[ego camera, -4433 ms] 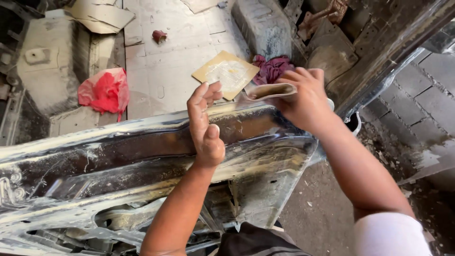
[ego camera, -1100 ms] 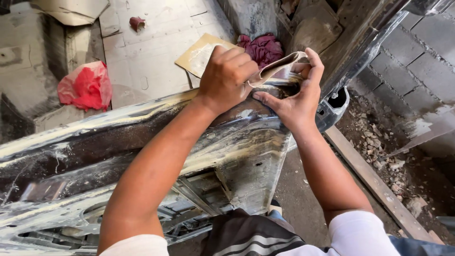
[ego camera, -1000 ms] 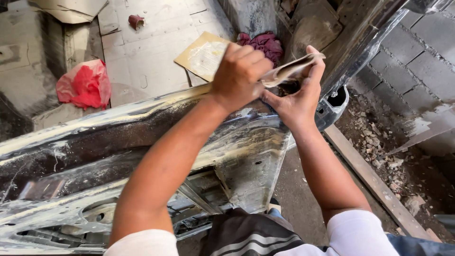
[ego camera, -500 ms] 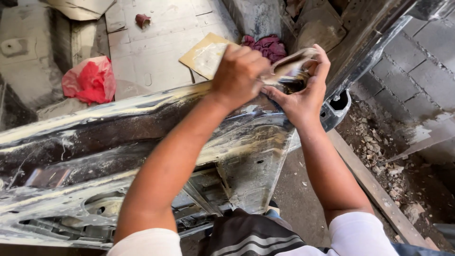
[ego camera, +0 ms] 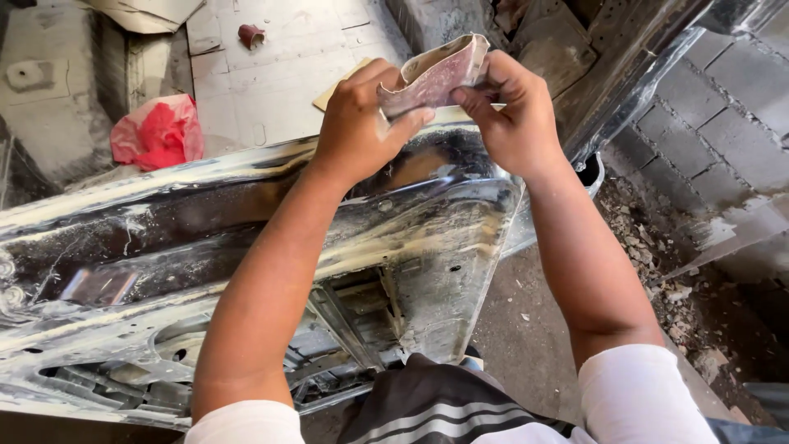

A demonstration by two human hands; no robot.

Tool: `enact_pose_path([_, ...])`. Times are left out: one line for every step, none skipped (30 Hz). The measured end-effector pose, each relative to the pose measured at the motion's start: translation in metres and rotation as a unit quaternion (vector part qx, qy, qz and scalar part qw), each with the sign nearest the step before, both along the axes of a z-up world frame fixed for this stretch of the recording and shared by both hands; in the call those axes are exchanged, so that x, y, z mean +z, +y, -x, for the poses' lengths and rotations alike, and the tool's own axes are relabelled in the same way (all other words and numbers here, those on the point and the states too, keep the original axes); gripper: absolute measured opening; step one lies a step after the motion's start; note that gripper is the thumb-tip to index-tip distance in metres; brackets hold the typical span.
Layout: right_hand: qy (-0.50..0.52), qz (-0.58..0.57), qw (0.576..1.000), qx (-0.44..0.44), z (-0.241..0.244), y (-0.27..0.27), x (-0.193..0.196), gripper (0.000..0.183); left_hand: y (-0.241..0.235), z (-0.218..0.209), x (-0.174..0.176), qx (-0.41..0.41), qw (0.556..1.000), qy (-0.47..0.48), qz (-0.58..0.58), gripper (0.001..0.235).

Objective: The person sands the surface of a large, metallic car part, likely a door or panel, using a sanding block. They work on the edges and flat areas, applying pressure to smooth the surface. The camera angle is a first-person view looking down at the work area.

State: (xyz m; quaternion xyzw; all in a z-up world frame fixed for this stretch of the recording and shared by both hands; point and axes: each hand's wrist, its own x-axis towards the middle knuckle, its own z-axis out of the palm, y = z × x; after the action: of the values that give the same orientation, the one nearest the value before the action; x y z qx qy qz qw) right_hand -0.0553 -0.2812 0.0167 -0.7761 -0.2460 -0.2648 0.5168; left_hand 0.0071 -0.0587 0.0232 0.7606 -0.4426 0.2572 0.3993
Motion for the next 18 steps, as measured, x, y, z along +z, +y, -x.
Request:
enact_pose_path([-0.001,0.0,1.0,-0.004,0.002,0.001,-0.001,0.014,0.001,0.001,-0.001,-0.004,1.0,-0.001,0.0,0.032])
enact_pose_path([-0.019,-0.005,1.0,-0.01,0.005,0.001,-0.003,0.016,0.001,0.003,-0.002,-0.019,0.999,-0.008,0.026,0.03])
enact_pose_path([-0.037,-0.01,0.999,-0.016,0.007,0.002,-0.005,0.017,0.0,0.005,-0.005,-0.033,0.998,-0.015,0.052,0.027])
enact_pose_path([-0.035,-0.01,0.999,-0.022,0.009,0.002,-0.007,0.017,0.001,0.005,-0.006,-0.039,0.998,-0.012,0.052,0.027])
enact_pose_path([-0.033,-0.011,0.999,-0.013,0.011,0.001,-0.009,0.018,0.0,0.005,-0.008,-0.056,0.997,0.002,0.062,0.025])
enact_pose_path([-0.029,-0.014,0.999,-0.004,0.014,0.0,-0.012,0.019,-0.001,0.006,-0.01,-0.072,0.995,0.018,0.07,0.024])
enact_pose_path([-0.025,-0.015,1.0,-0.01,0.016,-0.001,-0.012,0.019,-0.002,0.004,-0.012,-0.078,0.994,0.023,0.069,0.024])
enact_pose_path([-0.026,-0.001,0.999,-0.025,0.019,-0.004,-0.013,0.019,-0.004,0.004,-0.015,-0.085,0.994,0.024,0.07,0.023])
enact_pose_path([-0.027,0.013,0.999,-0.04,0.023,-0.007,-0.015,0.019,-0.008,0.003,-0.017,-0.092,0.993,0.025,0.071,0.022])
enact_pose_path([-0.024,0.011,0.999,-0.047,0.027,-0.01,-0.016,0.019,-0.01,0.005,-0.018,-0.098,0.992,0.029,0.069,0.022])
enact_pose_path([-0.028,0.018,0.999,-0.037,0.032,-0.014,-0.016,0.02,-0.014,0.008,-0.019,-0.105,0.991,0.026,0.072,0.022])
enact_pose_path([-0.036,0.029,0.999,-0.023,0.034,-0.02,-0.014,0.021,-0.019,0.009,-0.018,-0.109,0.991,0.02,0.079,0.022])
enact_pose_path([-0.036,0.03,0.999,-0.025,0.039,-0.025,-0.012,0.021,-0.027,0.012,-0.02,-0.112,0.99,0.02,0.08,0.022])
enact_pose_path([-0.037,0.044,0.998,-0.039,0.043,-0.03,-0.011,0.022,-0.033,0.014,-0.022,-0.115,0.99,0.011,0.082,0.02])
enact_pose_path([-0.037,0.058,0.996,-0.053,0.047,-0.036,-0.009,0.023,-0.041,0.017,-0.023,-0.119,0.989,0.001,0.083,0.019])
enact_pose_path([-0.04,0.06,0.996,-0.051,0.049,-0.045,-0.01,0.023,-0.049,0.02,-0.022,-0.116,0.99,-0.002,0.085,0.019])
enact_pose_path([-0.031,0.044,0.998,-0.037,0.051,-0.055,-0.01,0.022,-0.059,0.024,-0.022,-0.11,0.991,-0.007,0.079,0.019])
enact_pose_path([-0.02,0.028,0.999,-0.025,0.054,-0.067,-0.012,0.021,-0.071,0.028,-0.023,-0.105,0.992,-0.011,0.074,0.018])
